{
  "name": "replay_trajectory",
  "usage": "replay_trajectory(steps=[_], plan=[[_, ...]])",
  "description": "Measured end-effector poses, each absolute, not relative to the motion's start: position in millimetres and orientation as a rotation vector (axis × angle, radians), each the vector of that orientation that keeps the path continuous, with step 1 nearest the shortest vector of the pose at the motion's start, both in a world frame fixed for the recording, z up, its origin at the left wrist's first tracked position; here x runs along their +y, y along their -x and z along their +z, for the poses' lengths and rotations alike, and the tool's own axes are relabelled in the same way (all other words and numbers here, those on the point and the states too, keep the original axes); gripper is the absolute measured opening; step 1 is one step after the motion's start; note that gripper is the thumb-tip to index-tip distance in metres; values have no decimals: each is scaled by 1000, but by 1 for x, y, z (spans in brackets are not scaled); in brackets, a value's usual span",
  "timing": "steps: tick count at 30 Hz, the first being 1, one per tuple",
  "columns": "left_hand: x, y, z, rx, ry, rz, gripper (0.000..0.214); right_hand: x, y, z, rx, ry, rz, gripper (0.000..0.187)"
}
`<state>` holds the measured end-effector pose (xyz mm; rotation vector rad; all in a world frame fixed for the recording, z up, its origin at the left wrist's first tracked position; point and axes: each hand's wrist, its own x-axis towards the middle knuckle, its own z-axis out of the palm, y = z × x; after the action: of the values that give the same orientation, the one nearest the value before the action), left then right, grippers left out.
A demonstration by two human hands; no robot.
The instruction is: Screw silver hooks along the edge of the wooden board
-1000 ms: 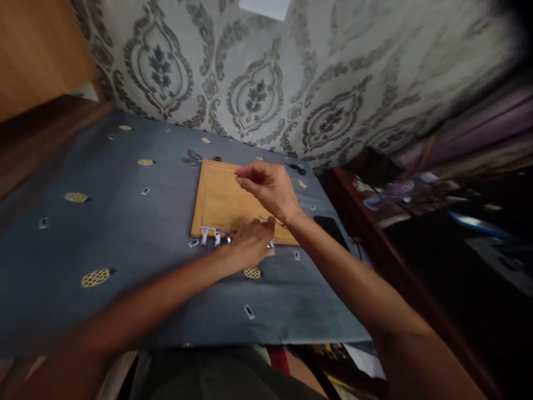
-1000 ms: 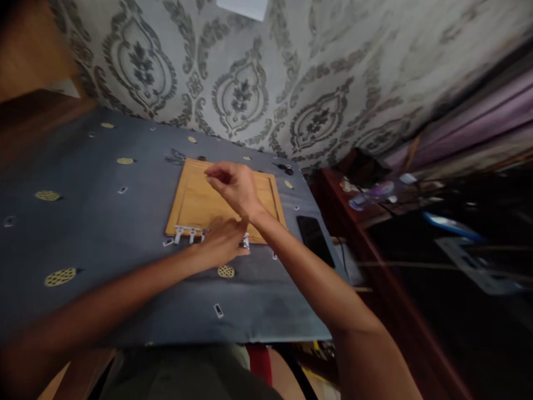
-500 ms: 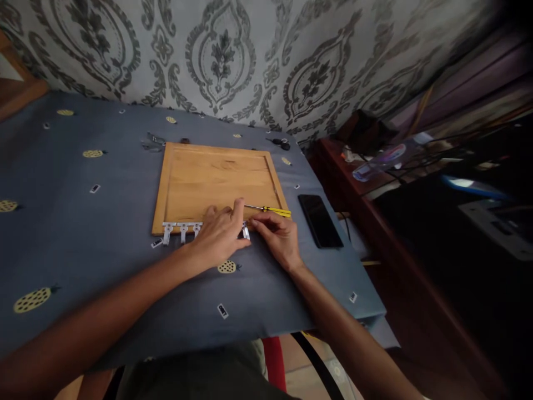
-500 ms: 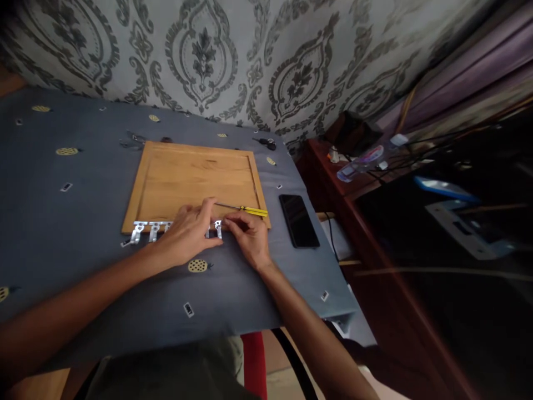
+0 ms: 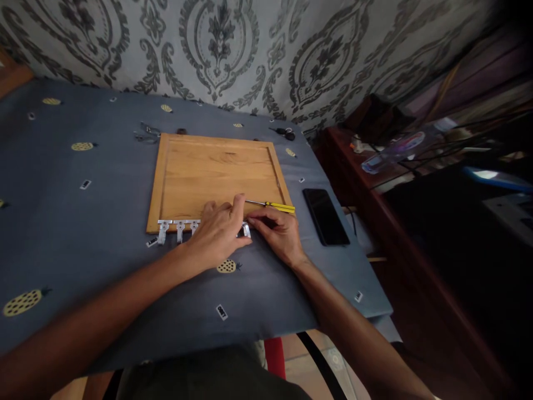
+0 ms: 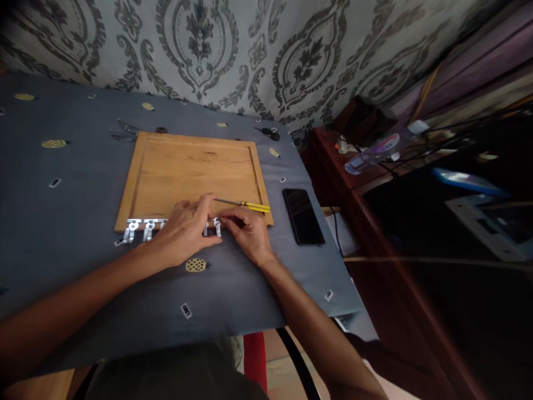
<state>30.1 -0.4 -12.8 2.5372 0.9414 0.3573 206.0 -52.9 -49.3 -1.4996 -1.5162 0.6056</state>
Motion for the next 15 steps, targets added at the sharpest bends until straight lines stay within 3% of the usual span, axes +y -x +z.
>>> replay_trajectory(steps=[15], plan=[[0, -31, -11, 942, -2529, 334, 71, -50, -205, -44, -1695, 1472, 489, 20]])
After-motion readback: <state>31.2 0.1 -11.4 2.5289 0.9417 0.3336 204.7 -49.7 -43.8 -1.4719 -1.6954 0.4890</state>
